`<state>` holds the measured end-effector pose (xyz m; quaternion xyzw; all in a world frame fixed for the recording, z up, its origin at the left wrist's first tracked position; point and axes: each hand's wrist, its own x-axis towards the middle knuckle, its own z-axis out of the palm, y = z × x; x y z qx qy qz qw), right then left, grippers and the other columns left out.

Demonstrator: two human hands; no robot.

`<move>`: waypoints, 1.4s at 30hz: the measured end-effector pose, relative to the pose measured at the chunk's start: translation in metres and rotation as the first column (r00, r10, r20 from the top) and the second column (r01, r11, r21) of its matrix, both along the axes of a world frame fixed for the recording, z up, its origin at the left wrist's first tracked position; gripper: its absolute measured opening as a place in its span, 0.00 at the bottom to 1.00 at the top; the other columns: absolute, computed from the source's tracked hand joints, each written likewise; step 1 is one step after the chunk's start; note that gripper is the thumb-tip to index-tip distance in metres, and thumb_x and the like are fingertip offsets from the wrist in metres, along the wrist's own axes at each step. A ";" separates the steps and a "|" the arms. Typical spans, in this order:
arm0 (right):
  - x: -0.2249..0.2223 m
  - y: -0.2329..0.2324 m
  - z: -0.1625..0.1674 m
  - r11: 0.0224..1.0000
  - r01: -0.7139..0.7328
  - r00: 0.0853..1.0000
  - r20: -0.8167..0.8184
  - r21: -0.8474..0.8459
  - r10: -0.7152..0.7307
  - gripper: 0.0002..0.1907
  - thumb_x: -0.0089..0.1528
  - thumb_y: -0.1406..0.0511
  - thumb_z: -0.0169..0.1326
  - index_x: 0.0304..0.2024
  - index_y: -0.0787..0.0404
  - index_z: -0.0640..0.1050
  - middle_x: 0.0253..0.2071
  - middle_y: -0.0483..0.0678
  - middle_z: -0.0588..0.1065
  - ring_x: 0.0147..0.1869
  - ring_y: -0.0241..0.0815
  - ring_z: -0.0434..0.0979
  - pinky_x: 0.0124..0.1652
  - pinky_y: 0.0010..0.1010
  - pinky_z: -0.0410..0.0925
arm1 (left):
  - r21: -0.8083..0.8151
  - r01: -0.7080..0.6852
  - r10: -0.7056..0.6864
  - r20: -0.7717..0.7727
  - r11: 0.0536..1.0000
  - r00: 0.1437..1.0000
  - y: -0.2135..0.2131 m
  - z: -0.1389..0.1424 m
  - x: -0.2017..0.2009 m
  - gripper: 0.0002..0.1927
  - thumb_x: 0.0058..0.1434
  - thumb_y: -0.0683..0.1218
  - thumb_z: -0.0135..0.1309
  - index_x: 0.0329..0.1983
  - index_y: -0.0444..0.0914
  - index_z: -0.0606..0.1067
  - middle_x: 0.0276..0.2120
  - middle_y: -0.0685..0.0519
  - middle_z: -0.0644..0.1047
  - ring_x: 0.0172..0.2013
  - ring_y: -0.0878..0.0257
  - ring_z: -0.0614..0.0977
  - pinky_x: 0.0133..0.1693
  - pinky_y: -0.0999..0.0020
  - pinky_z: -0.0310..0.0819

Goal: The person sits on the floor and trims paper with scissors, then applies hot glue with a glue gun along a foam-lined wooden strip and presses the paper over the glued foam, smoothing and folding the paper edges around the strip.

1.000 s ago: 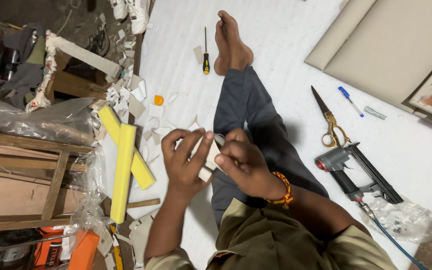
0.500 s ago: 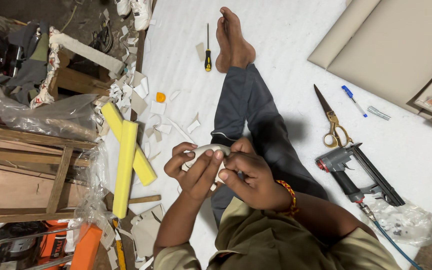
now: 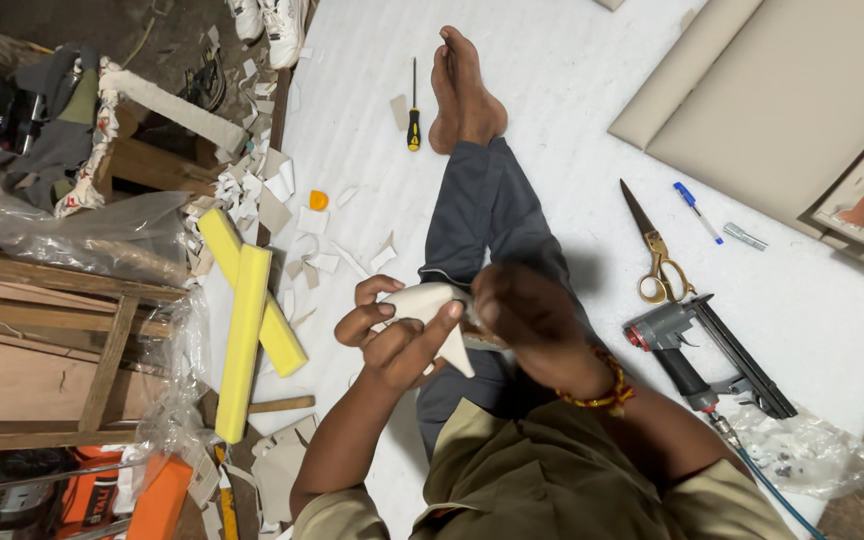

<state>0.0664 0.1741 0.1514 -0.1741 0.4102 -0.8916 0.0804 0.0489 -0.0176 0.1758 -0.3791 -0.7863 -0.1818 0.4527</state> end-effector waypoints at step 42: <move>0.110 0.105 -0.210 -0.523 0.272 0.836 -0.468 0.808 -0.288 0.31 0.51 0.50 0.66 0.42 0.68 0.73 0.39 0.63 0.75 0.39 0.63 0.77 0.37 0.51 0.71 | 0.101 -0.072 0.065 0.074 0.992 0.995 -0.006 -0.018 -0.021 0.27 0.55 0.35 0.70 0.56 0.49 0.79 0.50 0.49 0.61 0.55 0.46 0.68 0.58 0.53 0.73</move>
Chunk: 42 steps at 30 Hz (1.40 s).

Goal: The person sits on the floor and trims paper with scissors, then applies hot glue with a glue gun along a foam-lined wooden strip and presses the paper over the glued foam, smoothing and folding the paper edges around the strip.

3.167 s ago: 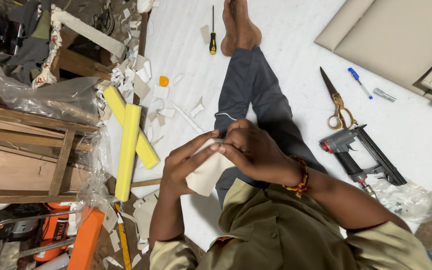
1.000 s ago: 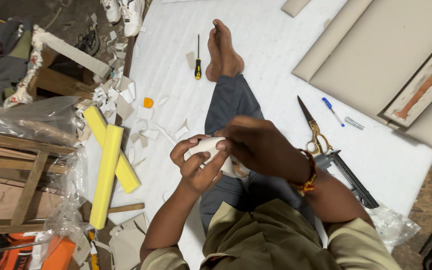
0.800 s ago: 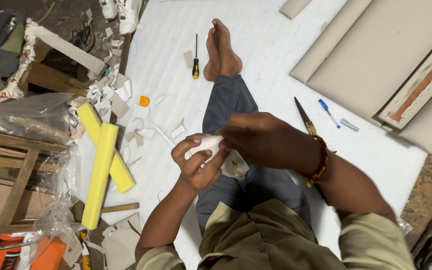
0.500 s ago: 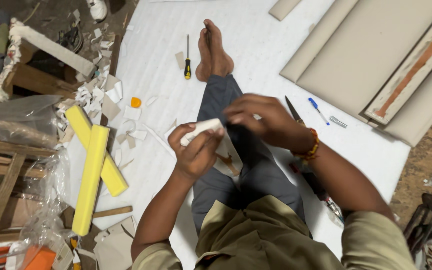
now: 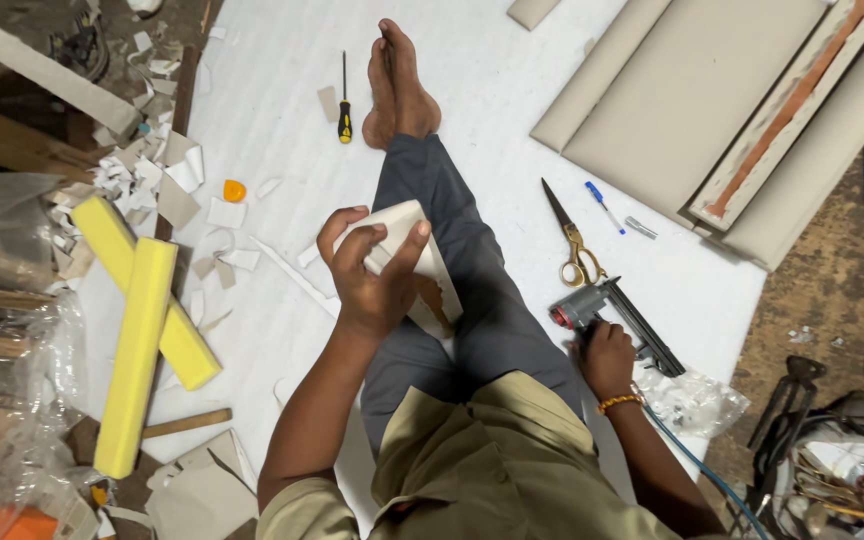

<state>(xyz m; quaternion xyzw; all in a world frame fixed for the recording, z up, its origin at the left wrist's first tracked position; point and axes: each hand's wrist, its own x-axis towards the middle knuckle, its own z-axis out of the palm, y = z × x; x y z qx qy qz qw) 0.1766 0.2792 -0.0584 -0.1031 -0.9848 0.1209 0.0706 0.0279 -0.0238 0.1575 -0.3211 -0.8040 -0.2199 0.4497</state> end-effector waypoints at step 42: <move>0.001 -0.112 0.204 0.500 -0.413 0.908 -0.388 -0.762 0.158 0.12 0.56 0.70 0.64 0.42 0.65 0.81 0.36 0.48 0.83 0.37 0.36 0.85 0.38 0.28 0.75 | 0.016 0.049 -0.049 -0.034 0.999 0.998 -0.005 0.001 0.015 0.21 0.49 0.36 0.65 0.47 0.43 0.77 0.55 0.50 0.62 0.56 0.42 0.69 0.56 0.50 0.75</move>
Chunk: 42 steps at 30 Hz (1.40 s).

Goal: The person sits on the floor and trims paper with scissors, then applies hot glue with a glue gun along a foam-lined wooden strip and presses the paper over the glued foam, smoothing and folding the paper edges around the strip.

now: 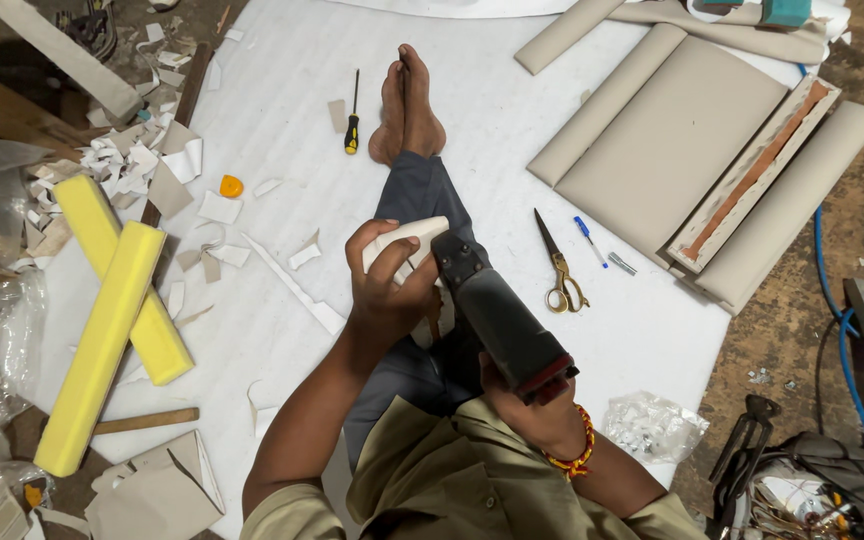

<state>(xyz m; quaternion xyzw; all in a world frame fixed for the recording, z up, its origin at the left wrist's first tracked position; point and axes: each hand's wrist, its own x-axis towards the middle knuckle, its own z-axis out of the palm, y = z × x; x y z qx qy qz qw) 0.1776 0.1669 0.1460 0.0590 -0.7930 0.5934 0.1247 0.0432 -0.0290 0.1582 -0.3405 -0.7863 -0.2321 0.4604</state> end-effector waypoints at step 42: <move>-0.027 0.057 -0.065 0.755 0.016 0.950 0.226 0.656 -0.217 0.25 0.60 0.54 0.61 0.50 0.66 0.72 0.39 0.58 0.73 0.32 0.55 0.76 0.36 0.45 0.71 | 0.794 0.396 -0.871 0.319 0.461 0.373 -0.048 0.001 -0.012 0.23 0.75 0.36 0.36 0.73 0.30 0.64 0.66 0.36 0.72 0.67 0.51 0.76 0.69 0.57 0.69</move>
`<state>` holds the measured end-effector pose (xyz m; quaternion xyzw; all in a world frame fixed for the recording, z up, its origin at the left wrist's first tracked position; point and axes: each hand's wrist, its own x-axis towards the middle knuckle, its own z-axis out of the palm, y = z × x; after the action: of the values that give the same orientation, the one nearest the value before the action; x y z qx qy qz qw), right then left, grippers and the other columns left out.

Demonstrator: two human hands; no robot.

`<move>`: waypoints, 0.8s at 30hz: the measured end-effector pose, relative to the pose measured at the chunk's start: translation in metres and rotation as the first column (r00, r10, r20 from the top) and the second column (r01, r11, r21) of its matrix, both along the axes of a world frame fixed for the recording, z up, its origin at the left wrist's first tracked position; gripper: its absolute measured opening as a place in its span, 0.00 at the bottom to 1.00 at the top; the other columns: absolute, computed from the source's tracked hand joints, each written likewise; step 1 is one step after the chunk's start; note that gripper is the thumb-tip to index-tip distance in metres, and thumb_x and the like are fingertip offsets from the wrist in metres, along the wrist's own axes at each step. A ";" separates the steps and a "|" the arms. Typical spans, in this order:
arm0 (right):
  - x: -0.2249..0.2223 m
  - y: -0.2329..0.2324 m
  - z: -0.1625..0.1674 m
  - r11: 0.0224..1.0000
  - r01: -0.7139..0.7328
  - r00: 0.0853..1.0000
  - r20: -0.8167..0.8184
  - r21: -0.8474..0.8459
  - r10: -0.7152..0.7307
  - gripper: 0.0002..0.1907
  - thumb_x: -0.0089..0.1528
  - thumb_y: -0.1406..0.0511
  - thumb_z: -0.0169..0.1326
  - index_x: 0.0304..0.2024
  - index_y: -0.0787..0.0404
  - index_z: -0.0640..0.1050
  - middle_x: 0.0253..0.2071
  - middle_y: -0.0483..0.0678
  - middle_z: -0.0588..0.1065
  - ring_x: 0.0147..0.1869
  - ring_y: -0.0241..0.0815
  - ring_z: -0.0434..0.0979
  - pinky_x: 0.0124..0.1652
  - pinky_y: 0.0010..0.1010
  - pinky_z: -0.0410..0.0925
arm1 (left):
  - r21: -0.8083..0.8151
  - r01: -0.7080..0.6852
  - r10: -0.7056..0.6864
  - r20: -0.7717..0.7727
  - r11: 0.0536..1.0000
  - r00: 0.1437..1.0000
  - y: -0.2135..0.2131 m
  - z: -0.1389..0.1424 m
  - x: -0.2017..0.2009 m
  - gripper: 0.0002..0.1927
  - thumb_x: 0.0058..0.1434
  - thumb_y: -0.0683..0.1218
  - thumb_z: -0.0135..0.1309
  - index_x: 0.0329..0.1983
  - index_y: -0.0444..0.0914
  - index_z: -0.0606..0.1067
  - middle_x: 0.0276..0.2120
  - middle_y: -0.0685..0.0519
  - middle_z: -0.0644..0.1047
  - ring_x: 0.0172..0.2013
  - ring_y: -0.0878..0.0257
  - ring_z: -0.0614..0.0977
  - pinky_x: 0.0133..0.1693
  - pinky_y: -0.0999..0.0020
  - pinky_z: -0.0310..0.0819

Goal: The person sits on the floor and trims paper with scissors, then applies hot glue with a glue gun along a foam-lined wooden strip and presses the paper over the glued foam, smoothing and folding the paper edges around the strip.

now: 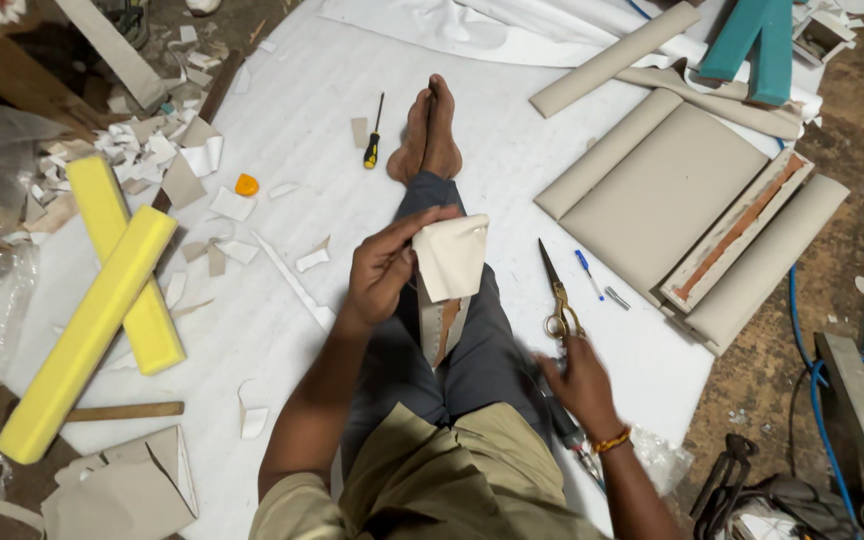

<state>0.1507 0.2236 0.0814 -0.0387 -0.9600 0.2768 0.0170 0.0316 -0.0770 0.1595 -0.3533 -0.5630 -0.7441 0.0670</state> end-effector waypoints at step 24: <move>-0.127 -0.093 0.300 0.422 -0.755 0.458 -0.057 0.502 0.887 0.25 0.52 0.69 0.62 0.53 0.65 0.80 0.46 0.53 0.78 0.49 0.54 0.77 0.45 0.42 0.70 | -0.001 -0.305 0.293 0.281 0.952 0.914 0.040 0.020 0.025 0.18 0.71 0.39 0.49 0.62 0.27 0.74 0.41 0.56 0.79 0.38 0.76 0.74 0.40 0.80 0.69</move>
<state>0.0239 0.1309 0.3809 0.4915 -0.8690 0.0439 0.0374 0.0566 -0.0371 0.1797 -0.1533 -0.5981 -0.7792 0.1078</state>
